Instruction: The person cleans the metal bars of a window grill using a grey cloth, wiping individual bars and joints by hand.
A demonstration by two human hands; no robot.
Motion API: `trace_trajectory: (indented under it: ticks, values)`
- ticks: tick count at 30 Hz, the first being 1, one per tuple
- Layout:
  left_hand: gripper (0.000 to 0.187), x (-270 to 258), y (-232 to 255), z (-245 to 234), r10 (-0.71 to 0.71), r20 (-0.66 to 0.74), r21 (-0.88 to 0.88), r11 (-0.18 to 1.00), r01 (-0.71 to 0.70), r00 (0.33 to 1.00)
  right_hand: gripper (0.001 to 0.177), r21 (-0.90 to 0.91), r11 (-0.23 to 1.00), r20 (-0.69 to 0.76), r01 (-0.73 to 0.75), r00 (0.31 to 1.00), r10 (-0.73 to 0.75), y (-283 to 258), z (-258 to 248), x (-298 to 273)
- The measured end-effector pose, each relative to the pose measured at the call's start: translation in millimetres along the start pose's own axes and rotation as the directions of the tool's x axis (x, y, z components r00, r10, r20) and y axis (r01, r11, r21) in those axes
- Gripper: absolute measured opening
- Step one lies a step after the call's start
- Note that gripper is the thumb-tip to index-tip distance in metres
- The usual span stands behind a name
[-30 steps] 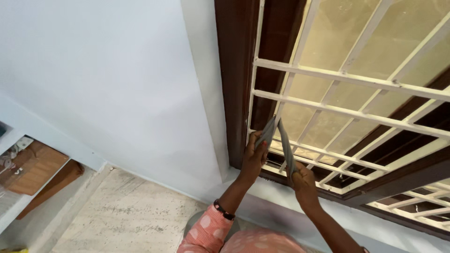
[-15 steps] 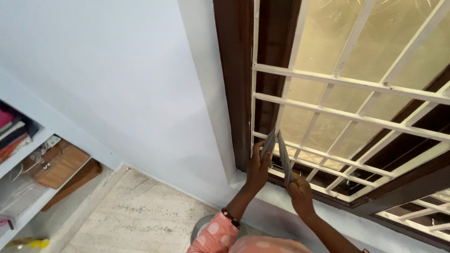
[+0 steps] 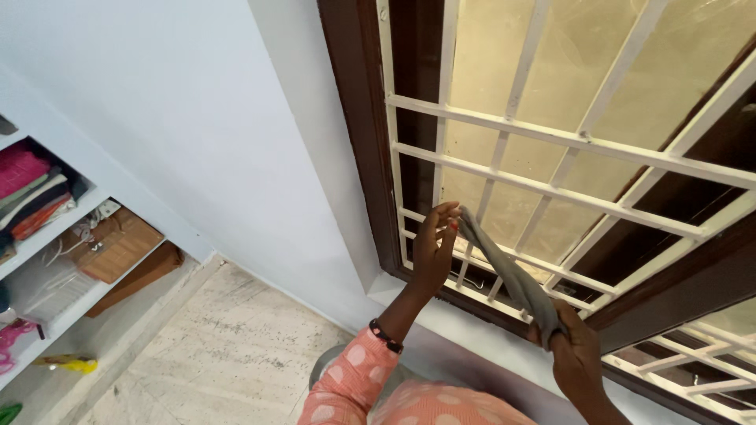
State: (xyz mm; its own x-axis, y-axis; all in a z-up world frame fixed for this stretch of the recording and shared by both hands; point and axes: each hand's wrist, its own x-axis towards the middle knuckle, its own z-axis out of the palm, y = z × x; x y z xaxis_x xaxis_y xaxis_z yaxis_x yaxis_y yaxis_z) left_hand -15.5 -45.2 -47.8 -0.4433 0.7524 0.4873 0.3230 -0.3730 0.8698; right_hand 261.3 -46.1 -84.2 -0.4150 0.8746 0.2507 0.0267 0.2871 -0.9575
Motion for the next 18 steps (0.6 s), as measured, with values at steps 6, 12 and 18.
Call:
trace_trajectory:
  ticks: [6,12,18]
  values:
    - [0.046,15,8,26,0.024,0.093,-0.057,0.998,-0.019,0.995,0.045,0.047,0.995,-0.032,-0.087,0.996,0.089,-72,12,34]
    - [0.052,15,9,27,-0.038,0.136,0.015,0.999,0.037,0.990,0.064,0.351,0.908,-0.065,0.230,0.973,-0.221,-76,-6,34]
    - [0.049,22,-23,26,-0.088,0.198,-0.214,0.968,0.130,0.976,0.051,-0.154,0.936,0.128,0.316,0.946,-0.299,-57,18,81]
